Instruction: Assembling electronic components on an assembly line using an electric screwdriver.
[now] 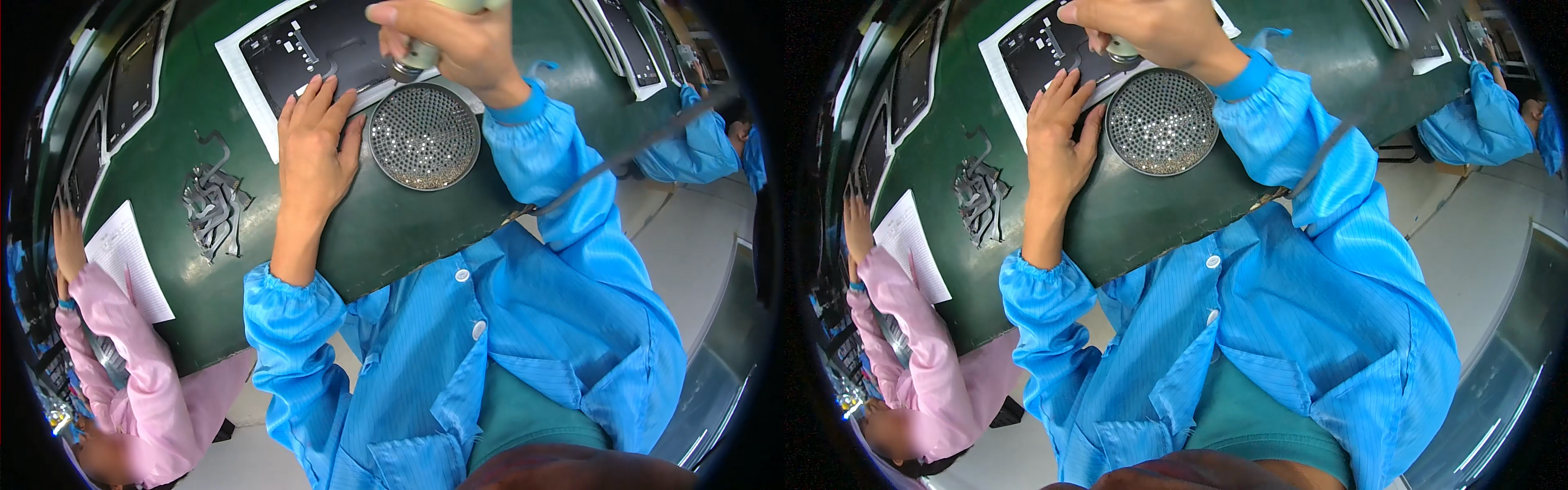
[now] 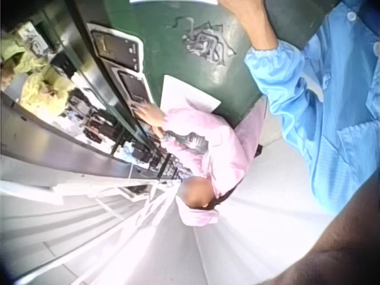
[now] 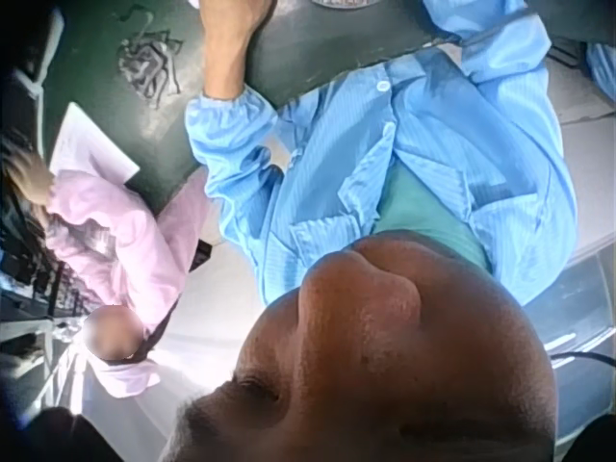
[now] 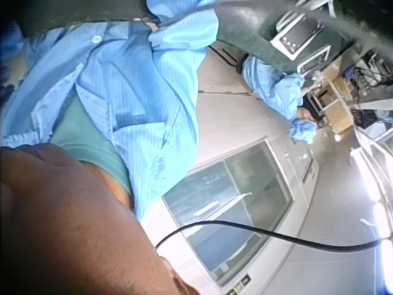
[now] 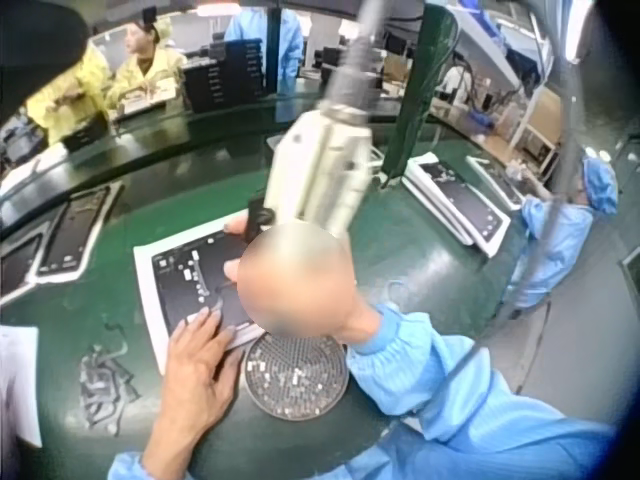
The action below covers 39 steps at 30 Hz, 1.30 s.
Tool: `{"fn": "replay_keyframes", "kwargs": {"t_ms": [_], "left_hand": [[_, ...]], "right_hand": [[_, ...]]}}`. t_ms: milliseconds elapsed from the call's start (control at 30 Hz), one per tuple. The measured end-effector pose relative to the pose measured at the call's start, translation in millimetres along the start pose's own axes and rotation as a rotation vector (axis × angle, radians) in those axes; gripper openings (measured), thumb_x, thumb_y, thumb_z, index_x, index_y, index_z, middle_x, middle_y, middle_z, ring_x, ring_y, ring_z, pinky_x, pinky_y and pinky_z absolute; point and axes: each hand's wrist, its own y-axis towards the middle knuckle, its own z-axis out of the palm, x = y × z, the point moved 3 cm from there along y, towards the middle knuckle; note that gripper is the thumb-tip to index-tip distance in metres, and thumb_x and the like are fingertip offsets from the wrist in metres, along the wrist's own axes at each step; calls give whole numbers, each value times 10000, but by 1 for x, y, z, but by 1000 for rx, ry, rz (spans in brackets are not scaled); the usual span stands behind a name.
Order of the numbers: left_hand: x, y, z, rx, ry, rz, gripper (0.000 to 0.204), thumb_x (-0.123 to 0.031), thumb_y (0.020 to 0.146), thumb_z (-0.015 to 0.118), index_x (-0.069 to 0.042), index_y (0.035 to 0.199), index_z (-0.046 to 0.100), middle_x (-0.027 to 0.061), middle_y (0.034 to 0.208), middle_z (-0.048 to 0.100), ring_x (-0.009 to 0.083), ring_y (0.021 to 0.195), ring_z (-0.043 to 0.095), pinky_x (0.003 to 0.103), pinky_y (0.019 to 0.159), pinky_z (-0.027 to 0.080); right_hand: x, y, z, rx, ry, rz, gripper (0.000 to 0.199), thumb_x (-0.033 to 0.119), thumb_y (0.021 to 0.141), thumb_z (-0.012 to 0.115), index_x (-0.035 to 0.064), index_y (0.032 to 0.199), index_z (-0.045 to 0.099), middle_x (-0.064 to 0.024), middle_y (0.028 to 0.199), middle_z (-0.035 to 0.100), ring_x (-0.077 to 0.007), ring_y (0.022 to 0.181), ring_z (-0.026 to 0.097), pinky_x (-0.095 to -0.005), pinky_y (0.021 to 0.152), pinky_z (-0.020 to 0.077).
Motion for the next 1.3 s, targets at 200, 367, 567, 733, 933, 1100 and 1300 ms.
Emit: {"fn": "replay_keyframes", "kwargs": {"t_ms": [200, 367, 567, 733, 933, 1100, 1300], "left_hand": [[-2, -1, -5, -5, 10, -1, 309, -165, 831, 662, -44, 1115, 668, 181, 1245, 593, 330, 1241, 497, 483, 1057, 335], [-2, -1, -4, -12, 7, -6, 306, -164, 832, 660, -39, 1112, 668, 189, 1238, 596, 333, 1240, 498, 485, 1058, 335], [-2, -1, -4, -11, 6, -5, 308, -158, 828, 660, -36, 1111, 668, 194, 1232, 598, 338, 1233, 503, 490, 1054, 341], [-2, -3, -2, -13, 3, -2, 309, -154, 825, 660, -34, 1110, 666, 194, 1232, 597, 343, 1228, 504, 495, 1050, 346], [-4, 0, -6, -19, 6, 2, 307, -152, 827, 656, -32, 1110, 664, 189, 1232, 598, 341, 1231, 503, 495, 1050, 344], [-3, -1, -5, -28, 3, 4, 306, -152, 827, 656, -31, 1108, 664, 188, 1225, 601, 343, 1233, 500, 495, 1056, 337], [-5, -1, -3, -37, 5, 10, 303, -147, 823, 657, -31, 1102, 667, 187, 1230, 599, 345, 1232, 501, 496, 1054, 339]], "right_hand": [[-35, -5, 11, -154, 148, 400, 324, -37, 789, 707, -44, 1084, 572, -54, 686, 625, -109, 519, 592, -225, 453, 466], [-44, -7, 9, -175, 125, 439, 326, -39, 784, 713, -40, 1076, 570, -47, 667, 622, -108, 520, 594, -224, 452, 466], [-42, -7, 9, -168, 121, 464, 321, -37, 785, 714, -40, 1070, 567, -43, 665, 616, -107, 521, 592, -222, 444, 460], [-41, -9, 12, -126, 90, 417, 293, -32, 789, 712, -34, 1047, 575, -28, 662, 603, -97, 520, 576, -227, 450, 459], [-31, -6, 16, -72, 61, 412, 260, -22, 796, 708, -20, 1027, 590, -22, 672, 603, -84, 526, 566, -219, 461, 452], [-37, -9, 17, -97, 95, 420, 266, -19, 797, 708, -17, 1037, 594, -16, 670, 602, -78, 531, 564, -217, 460, 444], [-35, -11, 17, -63, 84, 384, 276, -17, 800, 707, -16, 1051, 593, -7, 669, 595, -72, 530, 554, -213, 457, 435]]}}
